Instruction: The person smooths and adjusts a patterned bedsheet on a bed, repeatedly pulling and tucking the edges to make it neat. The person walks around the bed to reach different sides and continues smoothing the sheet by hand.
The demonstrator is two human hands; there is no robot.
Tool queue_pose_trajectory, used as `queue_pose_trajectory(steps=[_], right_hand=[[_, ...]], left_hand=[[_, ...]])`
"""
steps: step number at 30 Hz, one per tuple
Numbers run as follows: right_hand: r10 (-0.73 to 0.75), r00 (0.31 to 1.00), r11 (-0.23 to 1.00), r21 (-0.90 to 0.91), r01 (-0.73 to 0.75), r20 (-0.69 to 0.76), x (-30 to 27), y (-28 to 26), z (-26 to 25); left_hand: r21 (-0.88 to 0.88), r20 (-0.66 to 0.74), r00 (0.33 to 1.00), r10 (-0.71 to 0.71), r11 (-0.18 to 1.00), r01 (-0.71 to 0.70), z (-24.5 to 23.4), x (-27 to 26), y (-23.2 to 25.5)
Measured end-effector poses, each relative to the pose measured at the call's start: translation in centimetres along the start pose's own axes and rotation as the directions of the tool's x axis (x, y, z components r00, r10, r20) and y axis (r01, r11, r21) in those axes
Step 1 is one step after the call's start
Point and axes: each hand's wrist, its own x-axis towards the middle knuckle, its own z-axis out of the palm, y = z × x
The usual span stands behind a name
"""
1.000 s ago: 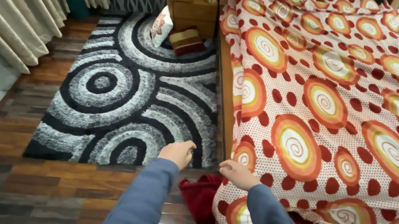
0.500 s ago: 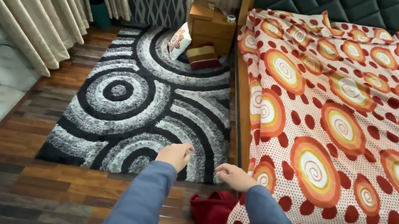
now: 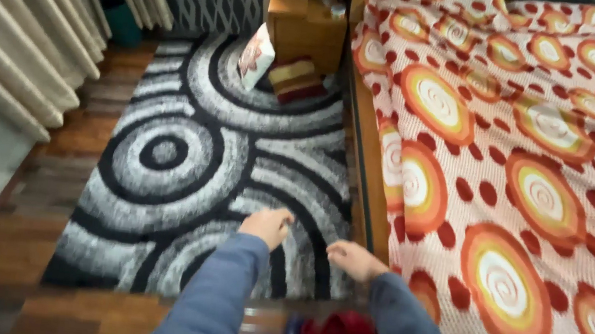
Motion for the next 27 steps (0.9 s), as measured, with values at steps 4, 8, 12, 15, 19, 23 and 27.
queue_pose_trajectory(steps=[4,8,12,15,19,23,27], right_hand=[[0.003,0.999,0.994,0.113,0.001,-0.041,3.0,-0.8,-3.5],[0.016,0.98,0.98,0.197,0.024,-0.198,6.0,-0.4,-7.5],[0.12,0.965,0.922,0.387,-0.022,-0.233,7.7,1.6,-9.5],[0.122,0.952,0.942,0.334,-0.022,-0.282,8.2,3.2,-11.4],[0.259,0.897,0.921,0.372,-0.118,-0.358,7.4,3.7,-12.9],[0.39,0.8,0.839,0.533,-0.105,-0.456,8.3,5.5,-13.5],[0.545,0.7,0.781,0.584,-0.223,-0.461,8.7,5.6,-10.1]], left_hand=[[0.049,0.044,0.999,0.007,0.999,-0.009,-1.6,7.3,0.4],[0.021,0.072,0.995,0.074,0.997,-0.075,-4.5,12.5,3.1],[0.062,0.136,0.979,0.153,0.985,-0.162,-3.8,18.0,4.7],[0.117,0.178,0.963,0.201,0.968,-0.224,-3.5,22.1,7.0],[0.091,0.293,0.9,0.324,0.927,-0.363,-2.5,28.4,10.1],[0.091,0.384,0.816,0.433,0.861,-0.5,-3.0,32.9,12.6],[0.097,0.516,0.696,0.498,0.774,-0.626,-0.8,36.8,11.9]])
